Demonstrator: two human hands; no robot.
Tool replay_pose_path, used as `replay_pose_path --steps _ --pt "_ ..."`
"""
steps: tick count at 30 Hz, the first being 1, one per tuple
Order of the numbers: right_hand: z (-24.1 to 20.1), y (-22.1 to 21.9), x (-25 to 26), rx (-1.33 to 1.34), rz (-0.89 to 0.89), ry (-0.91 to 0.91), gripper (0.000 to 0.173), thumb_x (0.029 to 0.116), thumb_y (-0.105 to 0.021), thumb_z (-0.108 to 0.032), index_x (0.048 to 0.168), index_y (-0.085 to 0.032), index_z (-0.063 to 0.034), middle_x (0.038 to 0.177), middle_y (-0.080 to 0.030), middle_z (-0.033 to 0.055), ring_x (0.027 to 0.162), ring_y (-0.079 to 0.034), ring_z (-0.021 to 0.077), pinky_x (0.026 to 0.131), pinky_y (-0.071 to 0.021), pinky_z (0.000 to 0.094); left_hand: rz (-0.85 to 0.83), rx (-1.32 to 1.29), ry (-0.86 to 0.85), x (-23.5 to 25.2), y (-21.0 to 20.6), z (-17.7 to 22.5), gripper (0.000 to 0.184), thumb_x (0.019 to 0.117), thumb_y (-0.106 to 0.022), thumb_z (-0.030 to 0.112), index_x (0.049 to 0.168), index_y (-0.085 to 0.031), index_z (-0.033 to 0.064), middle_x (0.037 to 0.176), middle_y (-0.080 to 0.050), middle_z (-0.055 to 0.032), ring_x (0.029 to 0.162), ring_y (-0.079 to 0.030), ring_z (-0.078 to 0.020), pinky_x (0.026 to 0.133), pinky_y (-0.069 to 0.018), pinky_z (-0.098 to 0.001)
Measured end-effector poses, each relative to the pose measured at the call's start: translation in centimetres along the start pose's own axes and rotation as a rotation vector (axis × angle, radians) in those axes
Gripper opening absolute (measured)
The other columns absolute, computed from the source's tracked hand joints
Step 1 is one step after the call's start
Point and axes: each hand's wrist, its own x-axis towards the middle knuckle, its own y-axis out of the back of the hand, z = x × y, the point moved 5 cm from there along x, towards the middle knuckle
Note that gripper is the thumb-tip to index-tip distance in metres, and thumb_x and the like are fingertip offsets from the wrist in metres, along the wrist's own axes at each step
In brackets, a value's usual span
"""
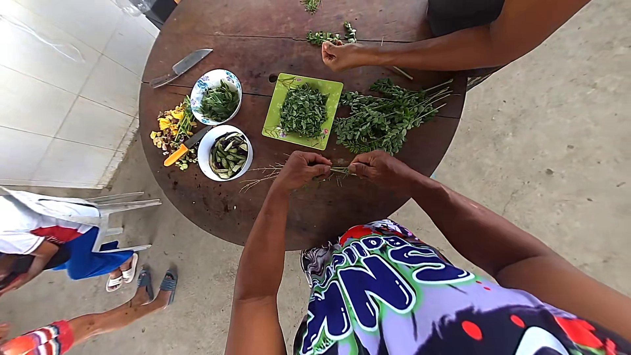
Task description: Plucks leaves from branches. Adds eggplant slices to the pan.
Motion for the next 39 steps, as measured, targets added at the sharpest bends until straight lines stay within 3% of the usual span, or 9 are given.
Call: replay_pose_path --steps 20,28,30,32,33,34,37,39 --pt "0.4 2.4 0.0 -0.167 -0.037 0.027 0.026 0.1065 -0.057 -0.019 0.091 -0.071 -0.0043 0.067 -0.058 0.0019 0.059 -0.054 0.0092 0.059 -0.0480 0.0293 0.052 -0.132 0.081 -1.2 3.2 -2.5 0.009 0.0950 -0.065 -0.007 0.100 -0.073 -0.0043 0.084 -0.073 -0.0068 0.073 -0.069 -0.0111 0.072 -0.0599 -0.0266" --pt "1.8 3.2 0.8 -0.151 0.000 -0.044 0.027 0.1076 -0.054 -0.018 0.096 -0.074 -0.0039 0.071 -0.061 0.0038 0.063 -0.056 0.0121 0.064 -0.0500 0.0333 0.199 -0.173 0.064 -2.4 6.1 -3.8 0.010 0.0978 -0.063 -0.003 0.103 -0.072 -0.0031 0.084 -0.073 -0.0061 0.073 -0.070 -0.0111 0.073 -0.0607 -0.0273" --pt "2.0 1.3 2.8 -0.174 -0.011 -0.016 0.027 0.1077 -0.054 -0.019 0.104 -0.074 -0.0019 0.079 -0.068 0.0090 0.069 -0.063 0.0179 0.070 -0.0559 0.0394 0.279 -0.218 0.070 -2.2 6.4 -3.4 0.011 0.1002 -0.061 0.000 0.105 -0.071 -0.0019 0.087 -0.074 -0.0057 0.074 -0.070 -0.0108 0.073 -0.0606 -0.0267" --pt "2.3 -1.1 5.2 -0.243 -0.026 0.023 0.033 0.1060 -0.058 -0.025 0.126 -0.068 -0.0004 0.109 -0.072 0.0178 0.097 -0.071 0.0292 0.092 -0.0567 0.0495 0.328 -0.283 0.076 -1.6 6.4 -3.1 0.012 0.1012 -0.060 0.000 0.107 -0.070 -0.0034 0.088 -0.074 -0.0078 0.075 -0.071 -0.0130 0.073 -0.0617 -0.0283" --pt "2.2 -2.1 6.2 -0.275 -0.026 0.053 0.044 0.1042 -0.062 -0.028 0.138 -0.060 0.0006 0.127 -0.067 0.0211 0.115 -0.067 0.0343 0.103 -0.0513 0.0528 0.335 -0.305 0.079 -1.3 6.2 -3.0 0.012 0.1011 -0.060 0.000 0.108 -0.069 -0.0040 0.088 -0.074 -0.0086 0.075 -0.072 -0.0140 0.073 -0.0620 -0.0295" --pt "1.4 -2.7 7.0 -0.288 0.005 0.120 0.052 0.1020 -0.066 -0.029 0.143 -0.055 0.0011 0.137 -0.061 0.0227 0.123 -0.062 0.0370 0.107 -0.0482 0.0544 0.331 -0.314 0.086 -1.1 6.1 -2.8 0.012 0.1008 -0.060 -0.001 0.110 -0.067 -0.0040 0.088 -0.073 -0.0089 0.076 -0.072 -0.0148 0.074 -0.0622 -0.0307" --pt "-3.5 -3.5 8.0 -0.218 0.044 0.308 0.059 0.0982 -0.071 -0.024 0.150 -0.049 -0.0043 0.144 -0.055 0.0198 0.120 -0.063 0.0328 0.102 -0.0534 0.0479 0.275 -0.326 0.145 -0.7 5.5 -2.6 0.025 0.0988 -0.061 -0.004 0.124 -0.059 -0.0031 0.091 -0.072 -0.0101 0.076 -0.072 -0.0152 0.074 -0.0625 -0.0313" --pt "-5.3 -4.0 8.7 -0.206 0.025 0.399 0.055 0.0959 -0.074 -0.020 0.145 -0.056 -0.0040 0.136 -0.060 0.0193 0.116 -0.065 0.0308 0.100 -0.0545 0.0451 0.249 -0.310 0.170 -0.3 5.0 -2.6 0.037 0.0962 -0.064 -0.005 0.132 -0.056 -0.0004 0.096 -0.072 -0.0086 0.077 -0.070 -0.0113 0.074 -0.0603 -0.0275"
